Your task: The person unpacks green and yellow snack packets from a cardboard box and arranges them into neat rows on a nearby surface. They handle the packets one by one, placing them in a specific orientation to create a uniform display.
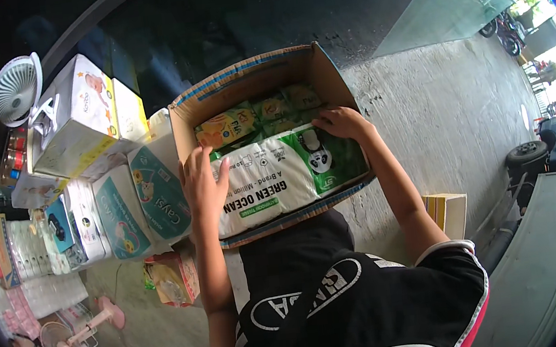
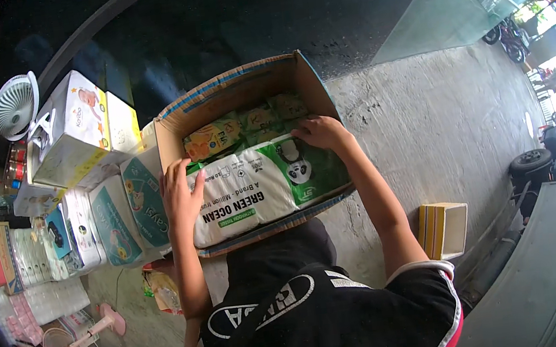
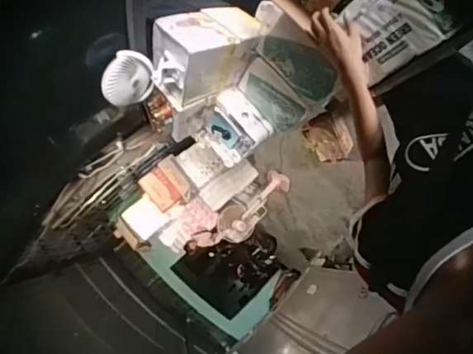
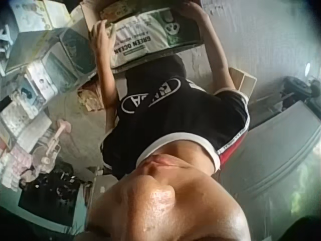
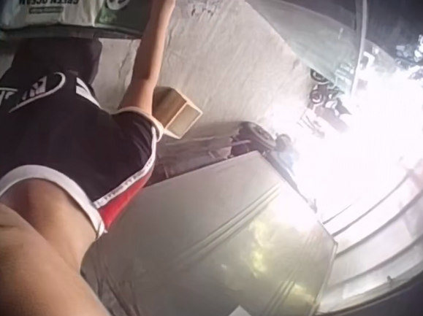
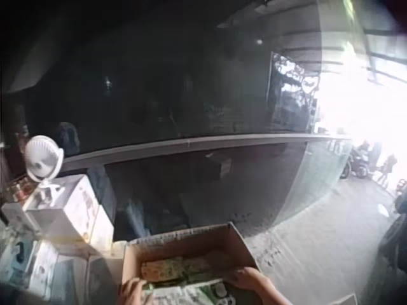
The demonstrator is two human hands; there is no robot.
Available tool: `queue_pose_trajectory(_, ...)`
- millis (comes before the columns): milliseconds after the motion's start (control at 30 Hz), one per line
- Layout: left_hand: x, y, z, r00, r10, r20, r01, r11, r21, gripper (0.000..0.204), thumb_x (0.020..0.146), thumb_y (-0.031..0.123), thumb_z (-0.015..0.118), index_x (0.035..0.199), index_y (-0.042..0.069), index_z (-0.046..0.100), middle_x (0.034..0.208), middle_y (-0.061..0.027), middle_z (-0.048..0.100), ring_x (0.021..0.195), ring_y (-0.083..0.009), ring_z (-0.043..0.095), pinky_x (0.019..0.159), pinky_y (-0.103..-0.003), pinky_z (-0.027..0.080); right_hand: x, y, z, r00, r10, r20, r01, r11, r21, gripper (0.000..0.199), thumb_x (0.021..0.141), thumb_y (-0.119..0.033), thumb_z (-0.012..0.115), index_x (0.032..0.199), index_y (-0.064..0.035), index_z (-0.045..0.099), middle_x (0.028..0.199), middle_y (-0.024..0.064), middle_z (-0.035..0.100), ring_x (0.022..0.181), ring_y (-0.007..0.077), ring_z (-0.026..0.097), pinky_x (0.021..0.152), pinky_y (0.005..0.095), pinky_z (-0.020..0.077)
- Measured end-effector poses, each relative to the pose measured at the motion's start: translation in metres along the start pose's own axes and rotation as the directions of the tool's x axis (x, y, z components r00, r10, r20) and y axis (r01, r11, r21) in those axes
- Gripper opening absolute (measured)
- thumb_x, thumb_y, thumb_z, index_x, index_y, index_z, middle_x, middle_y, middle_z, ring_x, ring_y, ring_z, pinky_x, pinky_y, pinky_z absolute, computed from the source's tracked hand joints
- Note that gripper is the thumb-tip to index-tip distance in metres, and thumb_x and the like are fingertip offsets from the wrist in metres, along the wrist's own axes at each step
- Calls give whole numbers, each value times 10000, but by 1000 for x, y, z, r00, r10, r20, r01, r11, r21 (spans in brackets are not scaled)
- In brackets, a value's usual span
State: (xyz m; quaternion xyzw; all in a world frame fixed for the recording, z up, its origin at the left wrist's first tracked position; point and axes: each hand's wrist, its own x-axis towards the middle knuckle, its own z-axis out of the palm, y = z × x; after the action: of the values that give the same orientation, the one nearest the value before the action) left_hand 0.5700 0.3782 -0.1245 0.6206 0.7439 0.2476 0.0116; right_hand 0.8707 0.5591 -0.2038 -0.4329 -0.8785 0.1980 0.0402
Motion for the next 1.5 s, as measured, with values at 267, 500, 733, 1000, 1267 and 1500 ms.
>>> queue_pose_trajectory(267, 20, 40, -41, 725, -145, -673, -518, 530, -672, 317, 868, 231, 461, 625, 32, 416, 570, -74, 411, 546, -198, 443, 524, -324, 329, -1, 1, 7, 995, 95, 14, -95, 995, -37, 471, 852, -487, 445, 934, -72, 652, 899, 173, 636, 883, 340, 594, 790, 416, 469)
queue_pose_trajectory(500, -6, -14, 59, 868, -496, -13, 326, 589, -739, 457, 927, 322, 442, 557, 62, 379, 505, 18, 345, 502, -76, 336, 492, -259, 269, -6, -10, -5, 965, -108, -241, 158, 967, 199, 197, 824, -200, 572, 922, -36, 619, 907, 150, 612, 801, 331, 586, 734, 404, 475)
queue_pose_trajectory(733, -16, -39, 57, 852, -519, -67, 210, 456, -865, 335, 936, 226, 442, 674, 24, 493, 596, -5, 464, 519, -61, 412, 485, -216, 340, -7, -14, -29, 594, 328, -735, -4, 914, 405, 249, 767, -129, 619, 993, -37, 569, 884, 157, 587, 881, 327, 545, 784, 398, 435)
queue_pose_trajectory(1000, -13, -46, 56, 864, -502, 43, 262, 375, -889, 303, 928, 231, 468, 723, 21, 544, 606, -11, 502, 564, -72, 479, 518, -215, 394, 6, 11, -9, 735, 630, -252, -634, 770, 78, 510, 770, -468, 579, 1005, -22, 502, 907, 258, 610, 874, 421, 582, 747, 482, 463)
queue_pose_trajectory(1267, -1, -81, 61, 803, -579, 139, 270, 146, -952, 289, 925, 277, 464, 772, 44, 538, 609, -1, 486, 597, -76, 485, 542, -207, 385, 5, -31, -3, 699, 595, -397, -657, 753, -28, 464, 783, -455, 557, 968, -43, 452, 750, 221, 628, 736, 404, 616, 646, 473, 490)
queue_pose_trajectory(1500, 11, -37, 59, 975, -217, 42, 192, 738, -647, 144, 855, 180, 555, 789, 52, 563, 720, -35, 575, 631, -97, 554, 590, -227, 442, -4, -22, -1, 631, 594, -498, -700, 713, -37, 407, 766, -401, 581, 940, -47, 480, 755, 203, 630, 730, 378, 620, 623, 475, 483)
